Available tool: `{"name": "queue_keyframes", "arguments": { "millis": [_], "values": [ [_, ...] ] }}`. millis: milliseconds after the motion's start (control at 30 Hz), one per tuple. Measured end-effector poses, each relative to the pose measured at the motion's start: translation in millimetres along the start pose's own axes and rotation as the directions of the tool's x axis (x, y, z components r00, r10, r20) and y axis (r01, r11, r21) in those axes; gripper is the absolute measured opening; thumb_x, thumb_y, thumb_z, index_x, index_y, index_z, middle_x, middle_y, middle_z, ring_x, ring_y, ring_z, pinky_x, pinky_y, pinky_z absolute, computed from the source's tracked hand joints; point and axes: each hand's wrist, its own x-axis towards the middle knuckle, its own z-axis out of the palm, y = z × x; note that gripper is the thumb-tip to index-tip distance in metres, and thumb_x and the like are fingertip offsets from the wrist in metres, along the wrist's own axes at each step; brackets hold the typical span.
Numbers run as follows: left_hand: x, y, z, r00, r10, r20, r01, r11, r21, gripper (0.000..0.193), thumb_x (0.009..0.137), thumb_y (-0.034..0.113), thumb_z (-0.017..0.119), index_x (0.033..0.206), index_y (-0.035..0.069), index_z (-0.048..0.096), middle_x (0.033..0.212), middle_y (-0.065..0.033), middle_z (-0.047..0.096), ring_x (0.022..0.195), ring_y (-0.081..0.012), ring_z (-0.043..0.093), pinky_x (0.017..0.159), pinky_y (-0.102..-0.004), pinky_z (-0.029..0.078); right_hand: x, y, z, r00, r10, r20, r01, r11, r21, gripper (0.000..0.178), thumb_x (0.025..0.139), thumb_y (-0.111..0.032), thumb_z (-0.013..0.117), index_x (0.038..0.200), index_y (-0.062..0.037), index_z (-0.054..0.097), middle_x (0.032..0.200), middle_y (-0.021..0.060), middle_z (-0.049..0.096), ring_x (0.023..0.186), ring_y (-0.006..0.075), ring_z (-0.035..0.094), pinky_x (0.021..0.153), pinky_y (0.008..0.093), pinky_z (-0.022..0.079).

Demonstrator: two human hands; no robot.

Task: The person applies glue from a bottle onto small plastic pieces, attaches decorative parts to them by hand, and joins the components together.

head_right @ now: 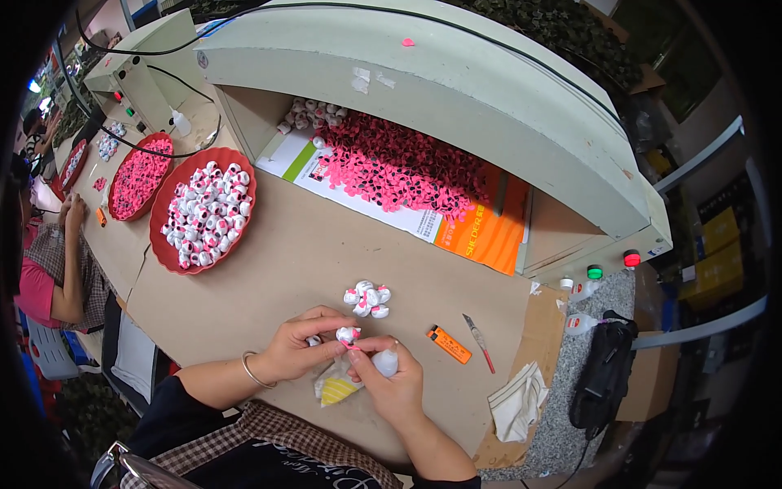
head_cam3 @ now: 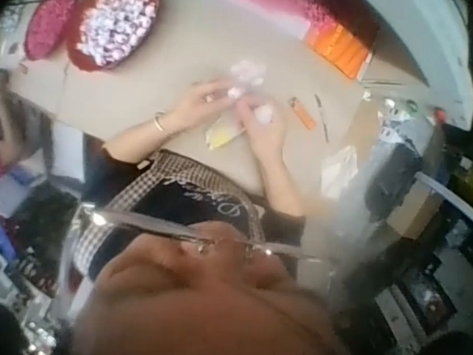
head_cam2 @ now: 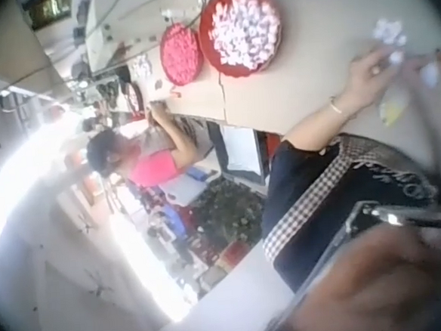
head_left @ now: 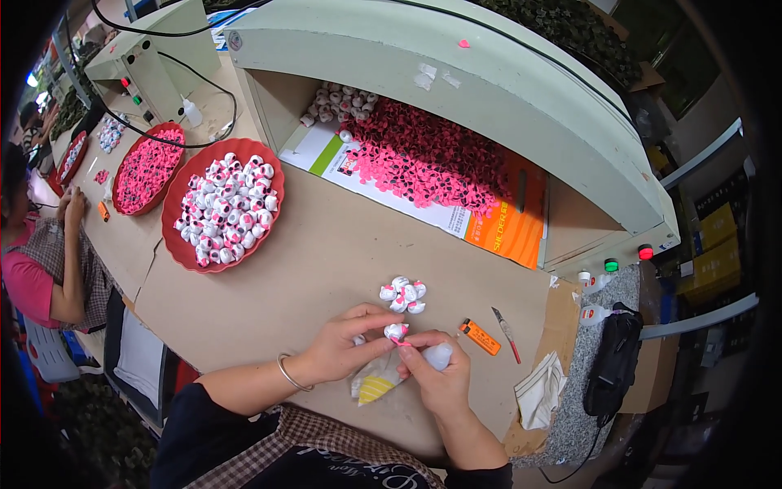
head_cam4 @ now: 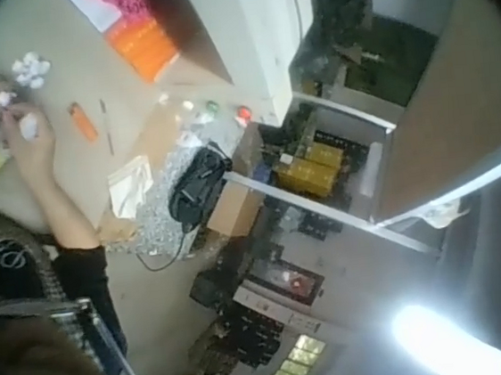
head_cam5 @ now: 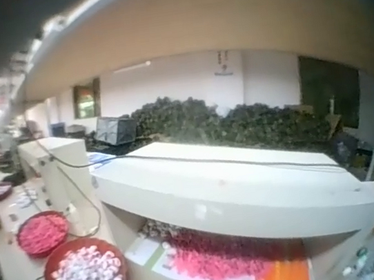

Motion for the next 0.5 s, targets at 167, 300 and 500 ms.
{"name": "queue_keyframes", "arguments": {
  "millis": [167,300,500],
  "values": [
    [0.4,0.1,-2.7,1.000,0.012,0.019,-0.012,1.000,0.014,0.035,0.078,0.004,0.057,0.112,0.005,0.051,0.102,-0.0066,0.049,0.090,-0.0132,0.052,0.076,-0.0234,0.043,5.1,7.3,-1.4,0.995,0.093,-0.045,-0.093,0.995,0.021,0.008,0.075,0.000,0.060,0.081,0.0002,0.054,0.070,0.0069,0.056,0.055,0.0108,0.054,0.047,0.0225,0.046],
    [0.2,-3.9,-1.7,0.999,0.036,0.020,-0.036,0.999,-0.004,0.034,0.079,0.004,0.055,0.113,0.004,0.050,0.100,-0.0070,0.051,0.092,-0.0132,0.051,0.077,-0.0236,0.043,5.7,8.4,-0.1,0.994,0.103,-0.047,-0.101,0.994,0.028,0.011,0.075,0.000,0.060,0.084,-0.0003,0.053,0.071,0.0057,0.056,0.055,0.0103,0.053,0.045,0.0218,0.044],
    [0.3,-7.0,-6.3,0.996,-0.038,0.080,0.043,0.997,-0.064,0.034,0.080,0.003,0.053,0.114,0.004,0.050,0.098,-0.0072,0.052,0.090,-0.0125,0.052,0.077,-0.0234,0.042,9.8,11.5,-0.8,0.998,0.065,-0.010,-0.065,0.994,-0.082,0.015,0.075,0.001,0.059,0.089,-0.0014,0.053,0.073,0.0026,0.052,0.057,0.0078,0.050,0.045,0.0191,0.040]
  ]
}}
